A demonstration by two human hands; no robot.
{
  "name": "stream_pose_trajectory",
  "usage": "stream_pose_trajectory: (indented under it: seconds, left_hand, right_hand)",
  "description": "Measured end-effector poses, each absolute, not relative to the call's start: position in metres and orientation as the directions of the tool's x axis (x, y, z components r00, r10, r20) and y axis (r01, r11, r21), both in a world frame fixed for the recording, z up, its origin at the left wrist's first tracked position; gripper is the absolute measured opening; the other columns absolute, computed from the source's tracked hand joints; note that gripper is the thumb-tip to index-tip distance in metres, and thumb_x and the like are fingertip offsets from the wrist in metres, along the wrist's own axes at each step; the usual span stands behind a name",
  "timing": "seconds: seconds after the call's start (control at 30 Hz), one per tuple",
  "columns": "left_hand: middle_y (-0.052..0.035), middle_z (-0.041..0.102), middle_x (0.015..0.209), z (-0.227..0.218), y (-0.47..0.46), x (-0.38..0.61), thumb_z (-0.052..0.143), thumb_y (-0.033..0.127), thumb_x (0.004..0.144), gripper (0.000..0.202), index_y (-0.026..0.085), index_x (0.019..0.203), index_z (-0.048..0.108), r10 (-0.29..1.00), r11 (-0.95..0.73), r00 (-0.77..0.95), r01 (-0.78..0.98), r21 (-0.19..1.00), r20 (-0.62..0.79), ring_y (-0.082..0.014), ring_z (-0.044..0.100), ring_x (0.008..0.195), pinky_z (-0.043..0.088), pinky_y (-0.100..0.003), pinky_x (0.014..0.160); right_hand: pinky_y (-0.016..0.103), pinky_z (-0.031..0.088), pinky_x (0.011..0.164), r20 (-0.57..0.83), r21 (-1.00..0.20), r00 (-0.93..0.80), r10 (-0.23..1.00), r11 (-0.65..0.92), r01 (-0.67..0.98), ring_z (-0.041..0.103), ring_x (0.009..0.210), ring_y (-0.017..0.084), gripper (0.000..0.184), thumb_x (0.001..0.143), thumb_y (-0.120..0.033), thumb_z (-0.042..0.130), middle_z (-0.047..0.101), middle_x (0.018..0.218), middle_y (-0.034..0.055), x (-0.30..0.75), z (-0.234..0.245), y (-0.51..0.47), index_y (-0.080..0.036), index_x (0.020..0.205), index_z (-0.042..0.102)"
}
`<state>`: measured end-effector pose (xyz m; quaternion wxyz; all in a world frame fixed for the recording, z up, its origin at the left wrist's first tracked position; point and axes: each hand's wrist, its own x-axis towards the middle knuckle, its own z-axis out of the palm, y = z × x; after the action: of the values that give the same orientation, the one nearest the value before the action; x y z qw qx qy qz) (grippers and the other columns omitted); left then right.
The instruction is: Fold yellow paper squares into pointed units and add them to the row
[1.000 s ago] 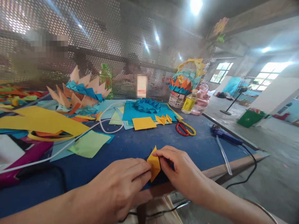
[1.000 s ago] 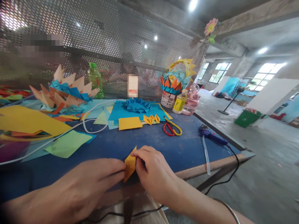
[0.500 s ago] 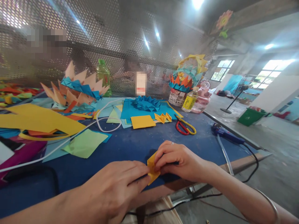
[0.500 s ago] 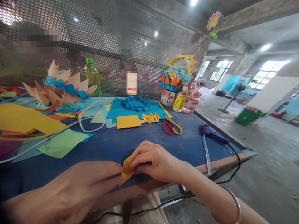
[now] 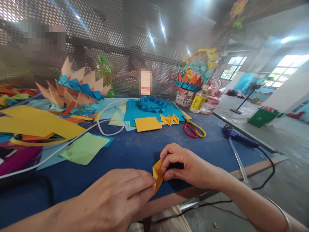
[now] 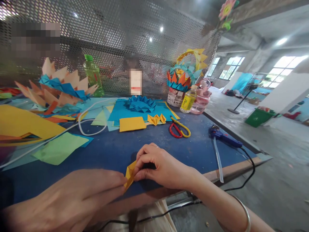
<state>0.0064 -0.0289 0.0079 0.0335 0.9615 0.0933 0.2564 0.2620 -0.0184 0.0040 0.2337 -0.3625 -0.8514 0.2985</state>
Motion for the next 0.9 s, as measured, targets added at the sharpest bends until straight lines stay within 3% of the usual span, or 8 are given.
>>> stream_pose_trajectory:
  seconds: [0.13, 0.43, 0.6, 0.73, 0.9]
  left_hand:
    - [-0.0022, 0.071, 0.091, 0.005, -0.028, 0.005, 0.043, 0.007, 0.081, 0.024, 0.02, 0.09, 0.061, 0.237, -0.97, 0.851, 0.18, 0.164, 0.468, -0.0148, 0.064, 0.078, 0.053, -0.02, 0.075]
    - [-0.0017, 0.073, 0.098, -0.002, -0.029, 0.001, 0.042, 0.009, 0.087, 0.028, 0.02, 0.103, 0.063, 0.25, -0.968, 0.836, 0.214, 0.131, 0.488, -0.0137, 0.068, 0.088, 0.052, -0.018, 0.089]
    - [-0.0005, 0.073, 0.092, 0.001, -0.028, 0.004, 0.039, 0.012, 0.092, 0.027, 0.021, 0.095, 0.064, 0.264, -0.964, 0.836, 0.207, 0.169, 0.481, -0.0129, 0.066, 0.078, 0.053, -0.018, 0.076]
    - [-0.0005, 0.074, 0.093, 0.004, -0.029, 0.007, 0.034, 0.013, 0.096, 0.029, 0.021, 0.1, 0.062, 0.254, -0.966, 0.827, 0.192, 0.174, 0.501, -0.0123, 0.067, 0.075, 0.053, -0.018, 0.071]
    - [-0.0008, 0.075, 0.104, -0.002, -0.032, 0.003, 0.037, 0.009, 0.09, 0.033, 0.018, 0.113, 0.059, 0.215, -0.974, 0.794, 0.215, 0.068, 0.568, -0.0127, 0.07, 0.092, 0.051, -0.018, 0.087]
  right_hand:
    - [0.03, 0.044, 0.092, 0.185, -0.671, -0.608, 0.772, 0.552, 0.495, 0.057, 0.099, 0.015, 0.007, 0.087, -0.021, 0.075, 0.062, 0.102, 0.0024, 0.26, 0.005, -0.02, -0.017, 0.084, 0.071]
    - [0.029, 0.043, 0.092, 0.175, -0.64, -0.561, 0.809, 0.526, 0.559, 0.055, 0.101, 0.013, 0.011, 0.094, -0.017, 0.064, 0.057, 0.108, 0.0016, 0.253, 0.01, -0.034, -0.018, 0.084, 0.062]
    - [0.029, 0.043, 0.093, 0.186, -0.641, -0.541, 0.82, 0.519, 0.566, 0.056, 0.1, 0.013, 0.012, 0.088, -0.011, 0.068, 0.058, 0.106, 0.0005, 0.251, 0.008, -0.034, -0.018, 0.081, 0.06]
    - [0.029, 0.044, 0.093, 0.184, -0.66, -0.532, 0.827, 0.505, 0.557, 0.055, 0.101, 0.013, 0.013, 0.086, -0.014, 0.07, 0.058, 0.107, -0.0007, 0.251, 0.005, -0.031, -0.019, 0.08, 0.06]
    - [0.029, 0.043, 0.094, 0.174, -0.669, -0.53, 0.83, 0.495, 0.555, 0.055, 0.101, 0.012, 0.013, 0.087, -0.016, 0.071, 0.059, 0.108, -0.0013, 0.252, 0.004, -0.031, -0.019, 0.08, 0.061]
